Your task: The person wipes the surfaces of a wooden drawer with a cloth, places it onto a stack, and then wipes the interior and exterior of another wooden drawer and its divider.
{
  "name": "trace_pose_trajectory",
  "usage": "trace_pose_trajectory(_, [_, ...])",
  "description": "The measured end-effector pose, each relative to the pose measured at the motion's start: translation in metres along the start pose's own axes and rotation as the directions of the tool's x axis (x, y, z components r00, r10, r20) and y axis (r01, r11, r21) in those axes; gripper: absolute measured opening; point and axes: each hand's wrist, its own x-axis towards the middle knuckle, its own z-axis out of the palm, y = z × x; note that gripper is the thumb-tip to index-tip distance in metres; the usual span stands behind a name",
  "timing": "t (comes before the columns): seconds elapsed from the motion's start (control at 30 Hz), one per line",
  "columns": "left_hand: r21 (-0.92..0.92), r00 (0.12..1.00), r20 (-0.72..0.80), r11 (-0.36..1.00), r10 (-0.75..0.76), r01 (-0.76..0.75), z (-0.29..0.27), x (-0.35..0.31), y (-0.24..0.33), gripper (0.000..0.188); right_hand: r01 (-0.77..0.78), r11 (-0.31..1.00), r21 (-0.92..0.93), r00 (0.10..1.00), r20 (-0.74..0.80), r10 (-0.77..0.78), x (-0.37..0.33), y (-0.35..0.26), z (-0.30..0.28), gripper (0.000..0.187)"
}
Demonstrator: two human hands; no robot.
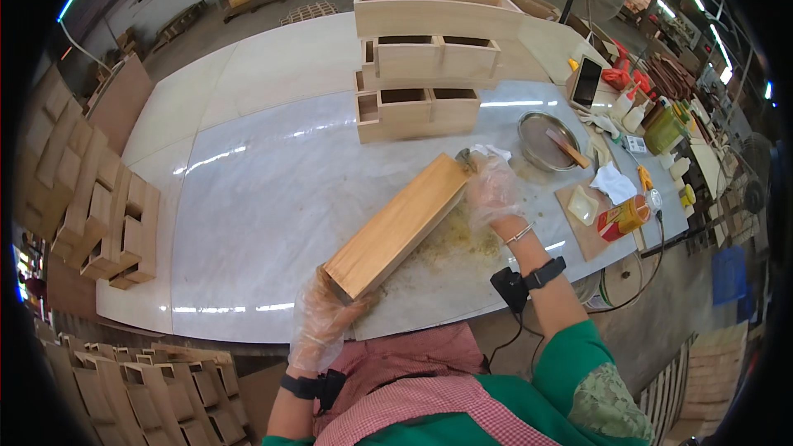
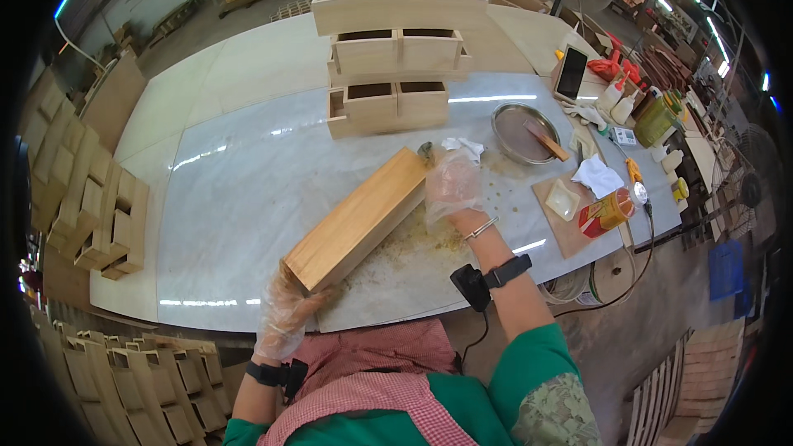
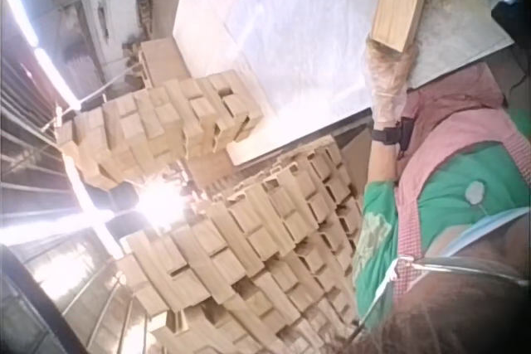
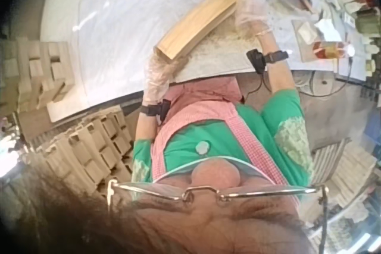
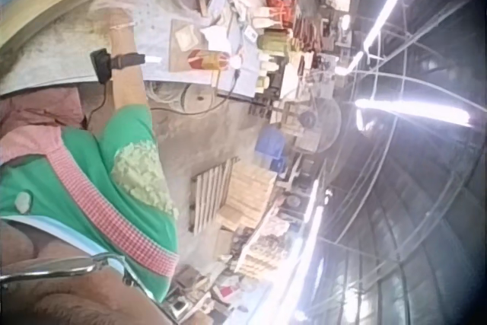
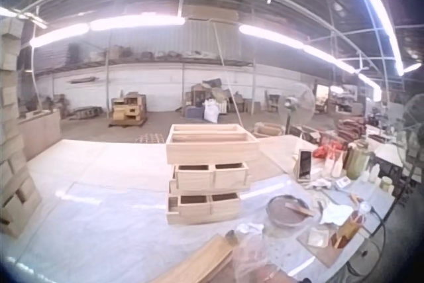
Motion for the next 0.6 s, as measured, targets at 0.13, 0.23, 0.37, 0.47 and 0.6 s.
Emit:
trace_pose_trajectory(0.13, [0.02, 0.998, -0.057, 0.999, 0.028, -0.027, 0.008, -0.001, 0.006, 0.058, -0.398, 0.782, 0.48, 0.85, 0.514, 0.116, 0.051, -0.055, -0.059, 0.017])
trace_pose_trajectory(0.23, [-0.179, 0.999, 0.035, 0.984, -0.007, 0.013, 0.007, -0.002, 0.011, 0.058, -0.158, 0.631, 0.76, 0.973, 0.229, -0.033, 0.073, -0.114, -0.119, 0.008])
trace_pose_trajectory(0.37, [-0.171, 1.0, -0.007, 0.985, -0.027, 0.025, 0.013, -0.007, 0.032, 0.057, -0.099, 0.836, 0.539, 0.968, 0.247, -0.045, 0.081, -0.082, -0.103, 0.008])
trace_pose_trajectory(0.47, [-0.11, 0.995, -0.023, 0.989, 0.097, -0.099, 0.003, -0.001, -0.001, 0.056, -0.072, 0.978, 0.196, 0.867, 0.498, -0.036, 0.055, -0.041, -0.043, 0.012])
trace_pose_trajectory(0.6, [-0.061, 0.998, -0.005, 0.997, 0.055, -0.055, 0.008, 0.0, 0.007, 0.053, -0.172, 0.731, 0.66, 0.981, 0.181, 0.067, 0.07, -0.095, -0.045, 0.01])
